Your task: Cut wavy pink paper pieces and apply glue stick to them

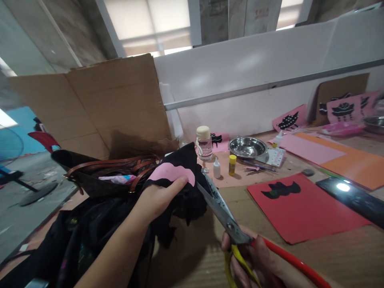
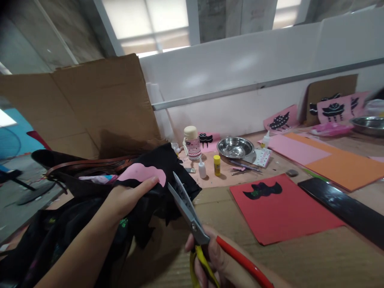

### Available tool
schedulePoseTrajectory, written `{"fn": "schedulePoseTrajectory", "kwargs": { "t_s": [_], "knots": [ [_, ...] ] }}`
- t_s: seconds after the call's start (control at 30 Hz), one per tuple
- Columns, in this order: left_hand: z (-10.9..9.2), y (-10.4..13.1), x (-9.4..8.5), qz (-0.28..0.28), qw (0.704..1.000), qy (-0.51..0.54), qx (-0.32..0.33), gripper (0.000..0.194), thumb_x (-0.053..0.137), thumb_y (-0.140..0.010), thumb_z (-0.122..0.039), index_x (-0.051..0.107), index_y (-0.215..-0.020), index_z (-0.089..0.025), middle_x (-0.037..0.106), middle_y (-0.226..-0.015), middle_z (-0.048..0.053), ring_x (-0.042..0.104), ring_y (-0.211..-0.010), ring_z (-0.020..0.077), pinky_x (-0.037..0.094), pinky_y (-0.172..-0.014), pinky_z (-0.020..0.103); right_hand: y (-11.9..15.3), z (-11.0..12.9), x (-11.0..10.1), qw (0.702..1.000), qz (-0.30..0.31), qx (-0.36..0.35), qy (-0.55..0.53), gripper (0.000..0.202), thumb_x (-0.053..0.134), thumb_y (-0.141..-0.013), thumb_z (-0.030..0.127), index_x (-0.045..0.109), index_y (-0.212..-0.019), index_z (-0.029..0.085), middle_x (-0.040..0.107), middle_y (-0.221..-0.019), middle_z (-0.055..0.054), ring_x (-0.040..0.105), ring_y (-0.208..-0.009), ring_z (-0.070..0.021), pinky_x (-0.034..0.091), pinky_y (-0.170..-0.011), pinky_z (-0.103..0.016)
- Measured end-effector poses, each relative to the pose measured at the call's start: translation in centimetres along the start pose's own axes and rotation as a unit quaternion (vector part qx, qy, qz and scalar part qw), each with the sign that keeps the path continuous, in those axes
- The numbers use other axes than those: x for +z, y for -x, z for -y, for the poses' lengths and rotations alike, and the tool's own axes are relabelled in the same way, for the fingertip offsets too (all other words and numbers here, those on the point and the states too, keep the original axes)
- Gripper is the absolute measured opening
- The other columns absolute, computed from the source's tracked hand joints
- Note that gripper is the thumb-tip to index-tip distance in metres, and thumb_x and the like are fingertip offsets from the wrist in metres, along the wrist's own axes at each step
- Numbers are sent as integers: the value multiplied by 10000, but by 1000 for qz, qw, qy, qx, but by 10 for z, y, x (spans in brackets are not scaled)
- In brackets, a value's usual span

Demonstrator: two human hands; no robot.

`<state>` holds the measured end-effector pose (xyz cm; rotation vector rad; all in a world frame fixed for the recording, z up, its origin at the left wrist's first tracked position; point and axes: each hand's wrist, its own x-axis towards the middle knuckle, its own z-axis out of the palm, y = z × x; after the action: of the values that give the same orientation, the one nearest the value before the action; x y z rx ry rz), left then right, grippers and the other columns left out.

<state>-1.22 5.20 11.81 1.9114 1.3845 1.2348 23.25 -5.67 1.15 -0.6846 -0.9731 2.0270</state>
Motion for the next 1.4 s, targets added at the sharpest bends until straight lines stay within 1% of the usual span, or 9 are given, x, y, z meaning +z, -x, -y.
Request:
{"fn": "schedulePoseTrajectory", "kwargs": {
  "t_s": [0.07,0.13,0.23,0.3,0.4,0.6,0.93,1.23,1.4],
  "knots": [
    [1,2,3,-2,1000,-2,-9,169,699,-839,-415,703,-824,-247,780,-881,30,730,-884,271,594,-844,391,-5,-6,0,1000,-4,-2,-6,333,669,-1033,353,638,-1316,180,675,-1306,-105,706,-1065,-263,620,-887,-468],
    [1,4,6,5,1000,-7,-16,187,707,-826,-427,714,-852,-242,788,-912,37,736,-904,280,595,-853,397,-9,-10,2,1000,-8,-5,-8,392,635,-1032,496,655,-1269,185,707,-1144,-89,712,-929,-230,617,-799,-403],
    [0,6,11,25,1000,-13,-9,207,689,-833,-442,728,-880,-245,795,-952,47,734,-944,289,585,-894,414,-12,-9,5,1000,-9,-6,-1,639,615,-904,777,676,-1177,202,630,-823,-37,619,-680,-180,525,-603,-304],
    [-1,9,15,38,999,-16,5,197,680,-844,-442,723,-867,-252,793,-933,49,727,-959,294,575,-913,425,-11,-5,8,1000,-12,-6,7,707,632,-822,853,663,-1124,214,546,-726,2,509,-578,-144,432,-518,-268],
    [-4,13,19,57,998,-19,16,182,673,-863,-435,716,-833,-261,784,-890,38,721,-919,282,580,-871,408,-10,1,13,1000,-20,-5,13,682,613,-828,861,614,-1105,237,492,-717,27,397,-537,-107,336,-480,-231],
    [-8,17,22,80,996,-26,26,204,655,-886,-447,717,-823,-263,789,-893,50,723,-872,280,576,-849,414,-10,5,16,999,-25,-8,24,614,631,-857,819,565,-1112,264,462,-737,48,328,-532,-77,278,-476,-196],
    [-7,20,24,99,994,-42,22,239,621,-902,-463,716,-787,-277,780,-831,36,715,-810,266,586,-754,383,-7,12,19,997,-35,-26,62,654,603,-852,846,549,-1101,244,424,-738,46,318,-576,-102,260,-492,-227],
    [-13,18,21,124,990,-55,42,282,627,-907,-463,719,-761,-239,765,-802,40,704,-816,254,556,-795,372,-5,13,17,996,-42,-15,83,646,620,-845,843,549,-1104,255,422,-743,51,326,-566,-96,274,-499,-233],
    [-15,20,20,146,989,-33,21,277,636,-904,-489,712,-787,-250,779,-850,32,706,-843,251,558,-815,373,-7,12,18,995,-47,-9,83,645,625,-835,850,536,-1088,263,400,-740,58,299,-554,-87,245,-482,-222]
  ]
}}
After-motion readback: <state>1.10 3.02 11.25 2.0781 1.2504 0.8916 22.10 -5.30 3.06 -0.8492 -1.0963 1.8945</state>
